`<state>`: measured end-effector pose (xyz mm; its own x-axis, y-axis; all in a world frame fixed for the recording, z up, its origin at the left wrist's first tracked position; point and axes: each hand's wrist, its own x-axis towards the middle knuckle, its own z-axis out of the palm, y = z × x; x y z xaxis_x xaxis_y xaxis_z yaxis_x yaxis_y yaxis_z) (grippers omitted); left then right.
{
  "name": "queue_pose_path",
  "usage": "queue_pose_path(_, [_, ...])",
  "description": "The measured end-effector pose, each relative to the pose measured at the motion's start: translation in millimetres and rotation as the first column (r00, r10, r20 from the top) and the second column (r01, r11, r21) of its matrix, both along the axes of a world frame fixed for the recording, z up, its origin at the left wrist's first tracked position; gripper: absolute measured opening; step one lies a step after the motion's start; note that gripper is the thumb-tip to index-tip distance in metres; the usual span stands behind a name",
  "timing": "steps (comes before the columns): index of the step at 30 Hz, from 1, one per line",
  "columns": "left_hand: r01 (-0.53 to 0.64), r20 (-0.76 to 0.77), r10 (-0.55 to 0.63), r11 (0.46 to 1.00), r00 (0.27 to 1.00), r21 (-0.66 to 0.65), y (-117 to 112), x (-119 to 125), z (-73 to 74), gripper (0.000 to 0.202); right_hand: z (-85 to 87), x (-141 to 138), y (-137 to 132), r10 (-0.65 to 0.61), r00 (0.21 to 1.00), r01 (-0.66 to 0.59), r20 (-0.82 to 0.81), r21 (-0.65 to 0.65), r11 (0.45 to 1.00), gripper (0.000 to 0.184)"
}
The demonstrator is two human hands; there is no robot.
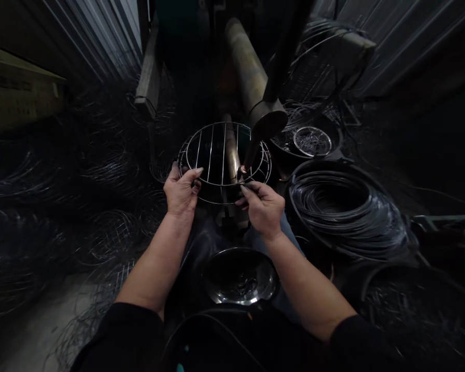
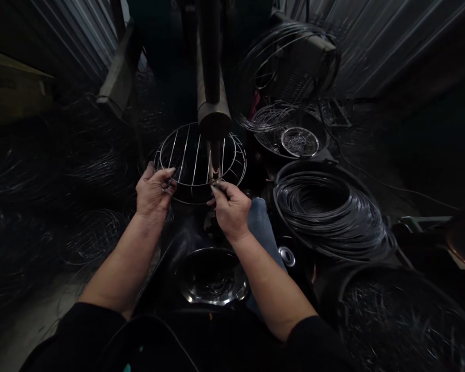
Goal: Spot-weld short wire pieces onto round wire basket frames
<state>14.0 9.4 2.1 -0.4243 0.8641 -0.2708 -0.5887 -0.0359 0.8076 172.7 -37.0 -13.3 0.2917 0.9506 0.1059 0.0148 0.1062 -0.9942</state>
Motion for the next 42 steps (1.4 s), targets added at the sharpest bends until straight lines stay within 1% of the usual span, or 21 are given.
queue_pose_path(7, [-0.001,0.003,0.001,1.000,1.000,-0.031,8.1,1.5,-3.7,0.058,-1.9,-1.1,4.0,-0.025,0.999,0.024,-0.048,-0.005,1.000,0.019])
queue_pose_path(11, [0.017,-0.001,-0.017,0.999,1.000,-0.030,10.2,1.7,-3.4,0.061,-2.3,-0.3,6.2,-0.021,0.998,0.023,-0.067,0.031,0.999,0.015])
queue_pose_path(16, [0.004,0.009,-0.004,0.999,1.000,-0.049,14.0,2.2,-1.0,0.065,-0.2,-0.3,9.3,-0.018,0.996,0.024,-0.088,0.062,0.998,0.011])
queue_pose_path(20, [0.010,0.006,-0.010,0.998,1.000,-0.054,17.6,2.5,-0.2,0.068,0.5,-0.3,12.6,-0.010,0.997,0.014,-0.075,0.051,0.999,0.011])
queue_pose_path(24, [0.002,0.011,-0.001,0.997,1.000,-0.072,21.4,3.1,0.3,0.079,-1.7,0.0,15.6,-0.022,0.999,0.024,-0.038,0.041,0.999,0.013])
queue_pose_path(27, [-0.009,0.012,0.010,0.996,1.000,-0.084,22.4,3.7,0.9,0.084,-2.4,-0.1,16.1,-0.019,0.999,0.021,-0.051,0.042,0.999,0.013])
queue_pose_path(34, [0.015,0.009,-0.015,0.998,1.000,-0.068,20.0,4.1,4.2,0.076,3.5,-2.0,13.8,-0.031,0.998,0.034,-0.062,0.058,0.998,0.012])
queue_pose_path(42, [0.015,0.004,-0.015,0.996,1.000,-0.084,18.3,5.9,8.9,0.072,4.8,-0.9,14.3,-0.031,0.998,0.035,-0.059,0.068,0.997,0.012])
